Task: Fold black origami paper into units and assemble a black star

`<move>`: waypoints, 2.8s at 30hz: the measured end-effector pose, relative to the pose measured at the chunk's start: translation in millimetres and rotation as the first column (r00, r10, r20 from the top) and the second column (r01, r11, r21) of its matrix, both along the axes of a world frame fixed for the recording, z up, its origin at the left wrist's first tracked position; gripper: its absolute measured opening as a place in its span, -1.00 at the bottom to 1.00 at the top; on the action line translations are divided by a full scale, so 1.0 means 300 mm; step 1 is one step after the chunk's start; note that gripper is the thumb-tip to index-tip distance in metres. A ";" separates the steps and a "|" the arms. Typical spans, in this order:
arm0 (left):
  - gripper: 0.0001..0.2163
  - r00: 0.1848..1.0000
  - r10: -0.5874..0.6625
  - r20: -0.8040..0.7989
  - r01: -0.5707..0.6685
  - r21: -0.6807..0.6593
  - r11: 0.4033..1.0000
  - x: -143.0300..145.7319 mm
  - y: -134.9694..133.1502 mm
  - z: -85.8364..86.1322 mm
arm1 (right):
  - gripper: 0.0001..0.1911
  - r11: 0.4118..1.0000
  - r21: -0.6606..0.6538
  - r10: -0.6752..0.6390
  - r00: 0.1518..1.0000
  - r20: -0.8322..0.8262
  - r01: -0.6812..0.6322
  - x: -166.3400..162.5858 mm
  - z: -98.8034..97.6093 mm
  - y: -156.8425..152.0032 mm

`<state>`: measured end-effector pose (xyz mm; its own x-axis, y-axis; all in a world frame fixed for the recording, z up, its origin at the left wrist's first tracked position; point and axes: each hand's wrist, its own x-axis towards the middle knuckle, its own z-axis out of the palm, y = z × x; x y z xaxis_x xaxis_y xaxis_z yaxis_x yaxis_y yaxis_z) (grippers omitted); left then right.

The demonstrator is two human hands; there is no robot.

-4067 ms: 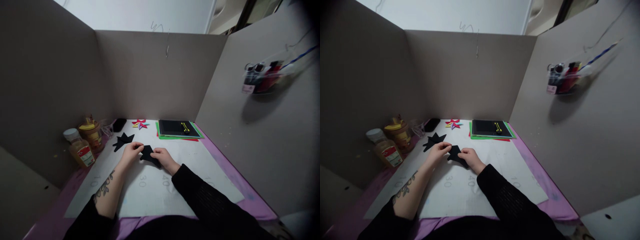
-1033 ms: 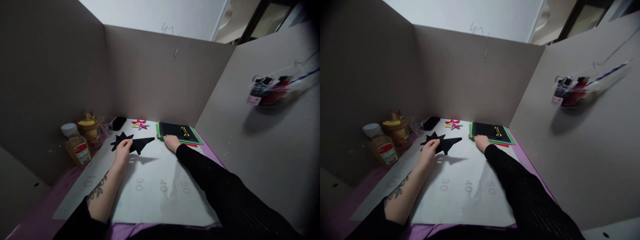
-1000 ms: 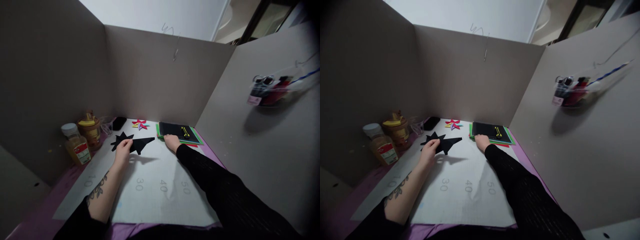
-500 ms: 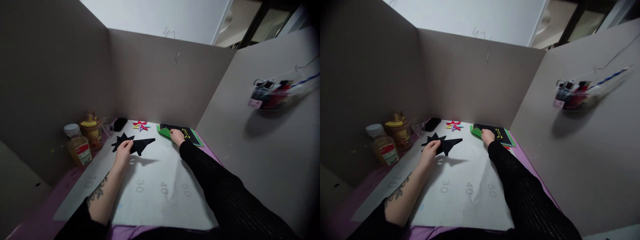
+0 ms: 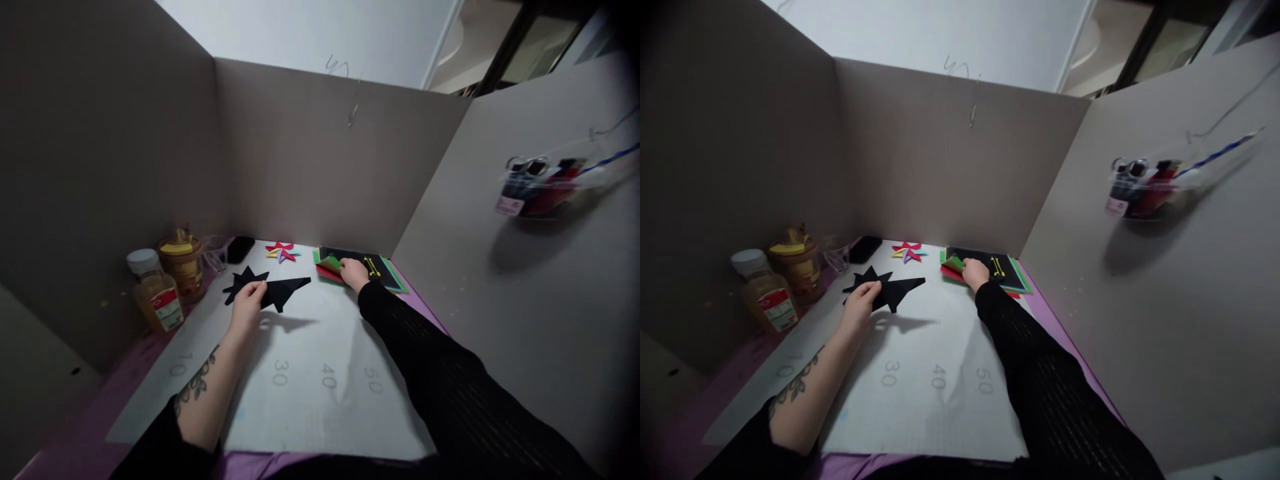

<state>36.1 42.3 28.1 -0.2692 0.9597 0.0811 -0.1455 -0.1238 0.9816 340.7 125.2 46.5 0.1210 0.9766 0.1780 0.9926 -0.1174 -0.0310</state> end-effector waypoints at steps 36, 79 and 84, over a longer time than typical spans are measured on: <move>-0.68 1.000 0.004 -0.012 -0.004 0.007 1.000 0.006 -0.006 0.003 | -0.63 0.980 -0.041 0.199 0.961 0.192 -0.195 -0.066 -0.036 -0.118; -0.86 0.858 0.095 -0.505 0.052 0.269 0.962 0.028 -0.066 0.068 | -0.83 0.843 0.495 0.526 0.509 -0.681 -0.210 -0.346 -0.069 -0.395; -0.82 0.984 0.006 -0.179 0.009 0.083 0.996 0.032 -0.032 0.037 | -0.83 0.931 0.365 0.360 0.199 -0.912 -0.011 -0.340 -0.105 -0.364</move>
<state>45.8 32.6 39.1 -0.2413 0.9480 0.2074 0.0309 -0.2061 0.9781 238.6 16.0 15.0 0.1879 0.9415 0.2798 0.1685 0.2498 -0.9535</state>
